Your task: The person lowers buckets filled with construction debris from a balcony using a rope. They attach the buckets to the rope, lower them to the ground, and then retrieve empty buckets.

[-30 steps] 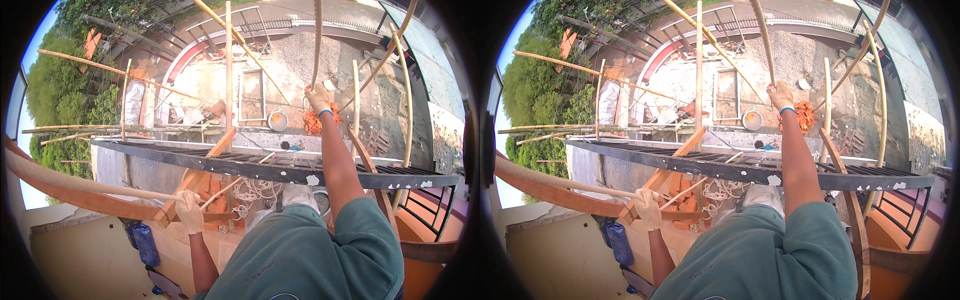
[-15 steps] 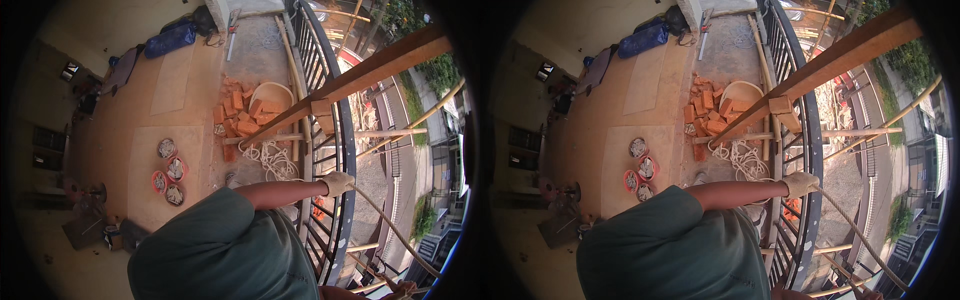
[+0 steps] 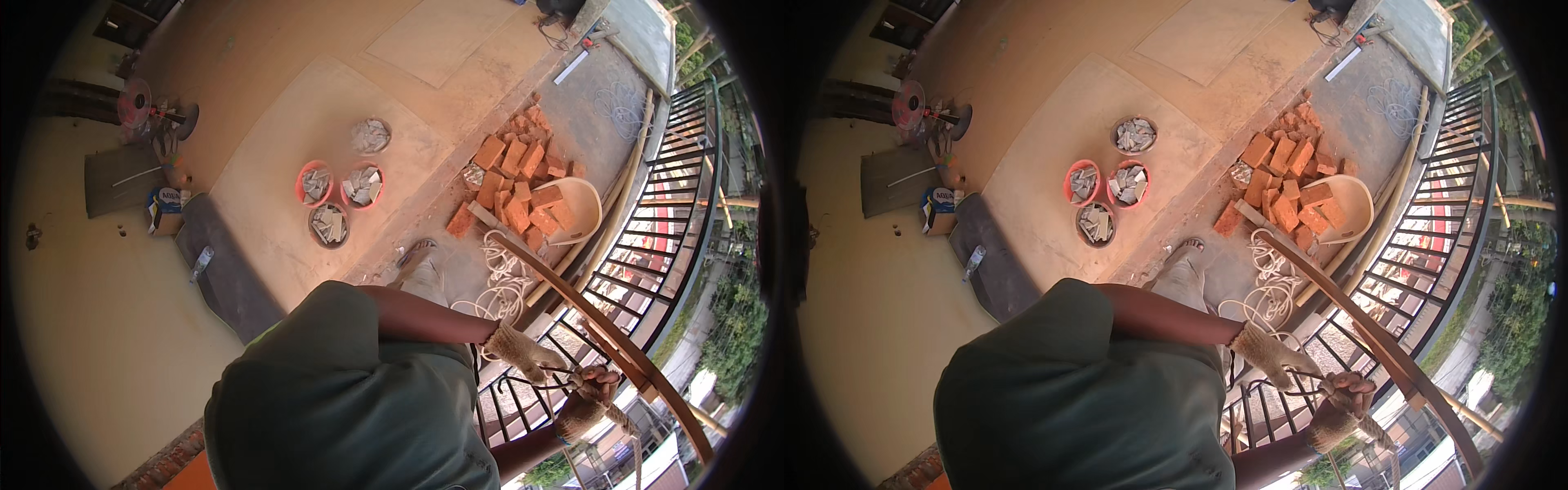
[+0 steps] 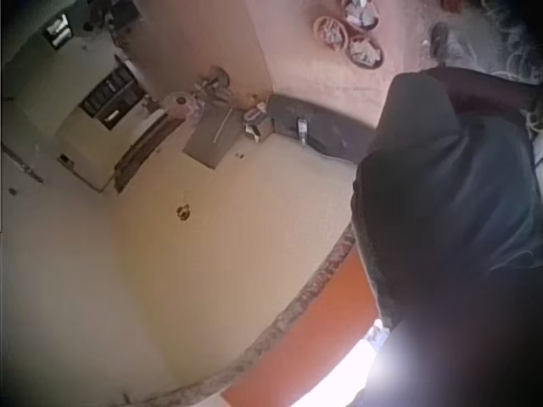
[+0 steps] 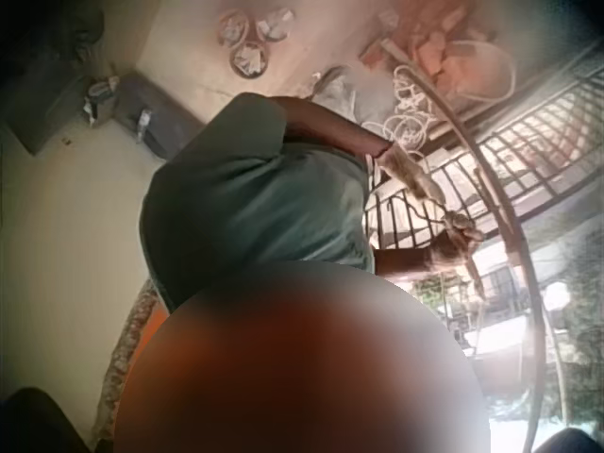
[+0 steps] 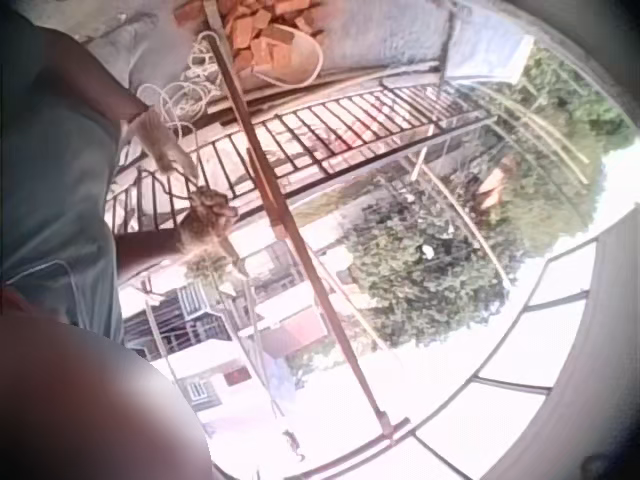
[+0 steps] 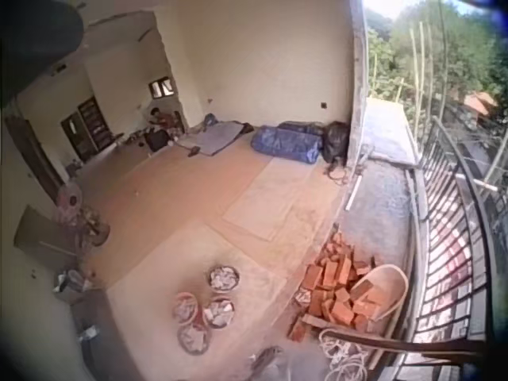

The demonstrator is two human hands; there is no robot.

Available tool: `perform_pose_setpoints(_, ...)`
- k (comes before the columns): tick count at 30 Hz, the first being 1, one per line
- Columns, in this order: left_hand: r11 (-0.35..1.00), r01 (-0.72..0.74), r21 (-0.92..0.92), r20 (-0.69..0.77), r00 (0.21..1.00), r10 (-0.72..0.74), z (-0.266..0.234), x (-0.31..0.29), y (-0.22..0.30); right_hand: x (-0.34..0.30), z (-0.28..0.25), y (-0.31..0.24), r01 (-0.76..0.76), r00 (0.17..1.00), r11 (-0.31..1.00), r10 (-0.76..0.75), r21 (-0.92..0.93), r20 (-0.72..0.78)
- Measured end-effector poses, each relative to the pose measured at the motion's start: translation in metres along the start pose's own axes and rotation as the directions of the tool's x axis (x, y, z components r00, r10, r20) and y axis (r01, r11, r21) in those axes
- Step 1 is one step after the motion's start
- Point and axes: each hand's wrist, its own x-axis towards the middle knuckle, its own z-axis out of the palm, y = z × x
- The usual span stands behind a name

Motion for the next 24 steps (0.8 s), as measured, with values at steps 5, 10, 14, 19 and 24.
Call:
perform_pose_setpoints(5, 0.734, 0.454, 0.505, -0.557, 0.821, -0.124, -0.061, -0.119, 0.033, 0.058, 0.103, 0.094, -0.092, 0.867, 0.969, 0.192, -0.231, 0.459)
perform_pose_setpoints(10, 0.936, 0.339, 0.092, -0.663, 0.723, -0.197, -0.094, -0.300, 0.009, 0.070, 0.226, 0.221, -0.064, 0.587, 0.925, 0.338, -0.374, 0.736)
perform_pose_setpoints(14, 0.541, -0.675, -0.502, -0.830, 0.551, -0.082, -0.059, -0.469, -0.041, 0.059, 0.370, 0.297, 0.242, 0.267, 0.816, 0.464, -0.525, 0.845)
perform_pose_setpoints(19, 0.734, -0.639, -0.230, -0.786, -0.323, -0.528, -0.039, -0.561, -0.107, 0.087, 0.429, 0.435, 0.000, 0.440, 0.758, 0.585, -0.652, 0.681)
perform_pose_setpoints(24, 0.859, 0.026, -0.511, -0.711, -0.575, -0.405, -0.026, -0.612, -0.160, 0.132, 0.510, 0.542, -0.165, 0.865, 0.807, 0.394, -0.568, 0.309)
